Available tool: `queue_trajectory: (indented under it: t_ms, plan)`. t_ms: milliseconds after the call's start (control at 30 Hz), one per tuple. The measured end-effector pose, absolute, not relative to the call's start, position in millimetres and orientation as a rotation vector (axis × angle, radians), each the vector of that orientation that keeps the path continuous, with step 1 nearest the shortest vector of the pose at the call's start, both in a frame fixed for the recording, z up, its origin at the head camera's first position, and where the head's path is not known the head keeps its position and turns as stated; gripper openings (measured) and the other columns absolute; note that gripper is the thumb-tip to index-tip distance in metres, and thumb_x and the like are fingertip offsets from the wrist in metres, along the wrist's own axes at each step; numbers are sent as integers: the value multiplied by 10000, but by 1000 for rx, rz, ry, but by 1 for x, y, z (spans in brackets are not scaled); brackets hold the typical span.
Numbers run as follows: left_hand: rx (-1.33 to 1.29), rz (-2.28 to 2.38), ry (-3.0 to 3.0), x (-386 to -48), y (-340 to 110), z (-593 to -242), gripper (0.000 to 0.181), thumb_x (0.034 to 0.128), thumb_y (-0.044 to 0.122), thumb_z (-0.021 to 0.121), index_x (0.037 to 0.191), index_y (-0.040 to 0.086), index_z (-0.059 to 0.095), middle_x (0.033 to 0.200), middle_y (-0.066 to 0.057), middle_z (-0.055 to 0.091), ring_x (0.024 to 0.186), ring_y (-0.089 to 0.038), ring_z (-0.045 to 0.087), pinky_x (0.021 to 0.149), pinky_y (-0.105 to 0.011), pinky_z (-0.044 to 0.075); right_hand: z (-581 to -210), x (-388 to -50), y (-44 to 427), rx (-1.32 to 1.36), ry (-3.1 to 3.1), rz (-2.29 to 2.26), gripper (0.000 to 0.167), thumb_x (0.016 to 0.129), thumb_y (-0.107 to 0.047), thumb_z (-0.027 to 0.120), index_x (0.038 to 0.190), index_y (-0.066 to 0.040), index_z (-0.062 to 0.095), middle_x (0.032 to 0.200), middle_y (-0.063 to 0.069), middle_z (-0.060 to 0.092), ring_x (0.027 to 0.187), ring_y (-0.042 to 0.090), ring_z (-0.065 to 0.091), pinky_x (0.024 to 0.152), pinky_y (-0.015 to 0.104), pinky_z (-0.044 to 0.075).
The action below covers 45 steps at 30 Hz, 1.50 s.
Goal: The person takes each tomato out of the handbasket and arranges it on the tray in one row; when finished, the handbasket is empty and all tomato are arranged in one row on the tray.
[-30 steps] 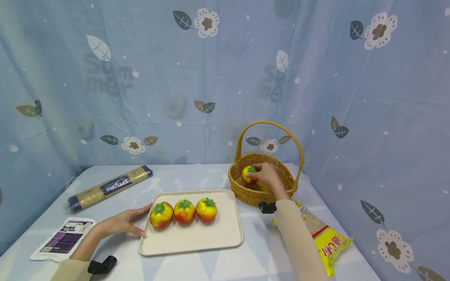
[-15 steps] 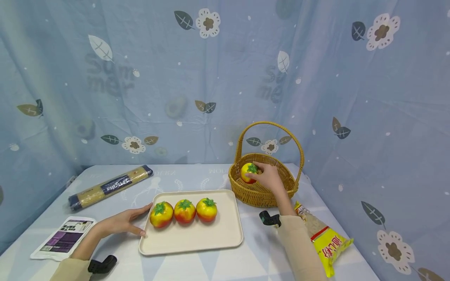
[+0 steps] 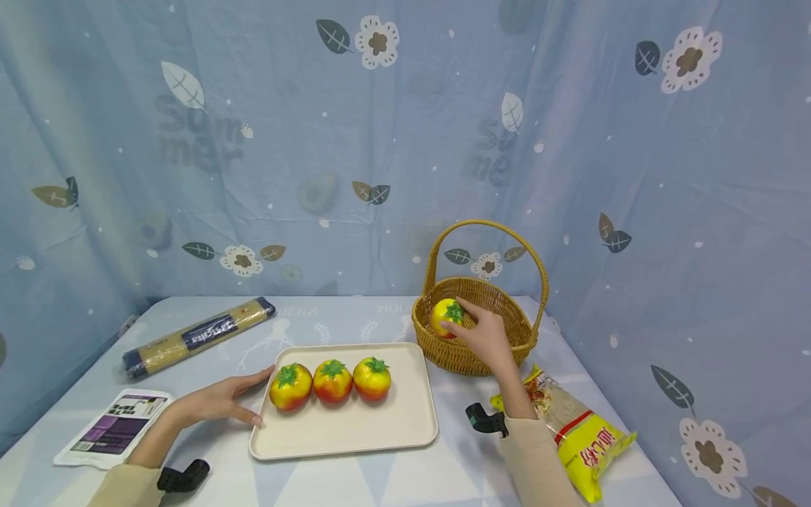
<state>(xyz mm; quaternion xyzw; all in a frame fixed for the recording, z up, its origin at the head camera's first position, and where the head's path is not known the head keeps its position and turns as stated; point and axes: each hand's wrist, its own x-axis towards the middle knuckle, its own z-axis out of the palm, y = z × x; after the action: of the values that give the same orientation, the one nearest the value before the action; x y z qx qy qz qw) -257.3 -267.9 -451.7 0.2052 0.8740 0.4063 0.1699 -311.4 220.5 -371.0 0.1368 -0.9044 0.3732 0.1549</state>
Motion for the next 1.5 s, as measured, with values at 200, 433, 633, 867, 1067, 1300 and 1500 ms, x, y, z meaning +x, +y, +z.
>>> queue_trajectory:
  t_ms: [200, 433, 633, 867, 1067, 1300, 1500]
  plan:
    - [557, 1169, 2472, -255, -269, -450, 1024, 754, 227, 831, 1500, -58, 191, 1516, -331, 166, 1370, -539, 149, 1089, -655, 166, -367, -303, 213, 458, -2572, 1084, 684, 813, -464, 741, 1372, -116, 557, 1294, 171, 599, 1108, 330, 609, 876, 462, 532]
    - [545, 1172, 2462, -259, -269, -453, 1045, 749, 264, 834, 1504, -49, 184, 1528, -315, 148, 1385, -523, 111, 1098, -652, 126, -362, -294, 208, 544, -2603, 1080, 692, 791, -473, 753, 1370, -144, 564, 1309, 149, 592, 1170, 320, 579, 921, 474, 510]
    - [539, 1177, 2457, -259, -267, -453, 1044, 747, 260, 834, 1505, -46, 185, 1528, -312, 144, 1384, -526, 107, 1095, -657, 121, -363, -294, 204, 638, -2620, 1035, 672, 792, -469, 756, 1354, -145, 581, 1310, 135, 594, 1197, 321, 559, 950, 487, 488]
    - [528, 1163, 2464, -258, -266, -452, 1031, 753, 248, 831, 1506, -41, 189, 1528, -311, 157, 1384, -524, 122, 1095, -655, 138, -369, -293, 196, 735, -2659, 1036, 645, 789, -444, 769, 1322, -118, 609, 1274, 114, 623, 1159, 287, 589, 938, 468, 499]
    - [557, 1160, 2466, -257, -266, -450, 1018, 760, 228, 825, 1502, -54, 187, 1521, -324, 163, 1375, -535, 139, 1085, -663, 165, -377, -294, 185, 880, -2738, 996, 628, 790, -461, 761, 1315, -150, 617, 1251, 75, 642, 1115, 230, 609, 902, 407, 520]
    - [582, 1168, 2464, -259, -267, -450, 1015, 758, 220, 828, 1497, -65, 194, 1521, -324, 167, 1376, -531, 143, 1089, -655, 167, -383, -295, 181, 878, -2769, 971, 609, 783, -435, 778, 1284, -119, 637, 1212, 87, 659, 1079, 237, 613, 907, 433, 510]
    - [580, 1172, 2463, -258, -267, -451, 1017, 753, 219, 833, 1493, -72, 199, 1518, -326, 166, 1377, -530, 139, 1094, -649, 156, -392, -299, 179, 914, -2848, 928, 595, 795, -419, 774, 1276, -97, 637, 1191, 69, 663, 1053, 216, 605, 884, 399, 510]
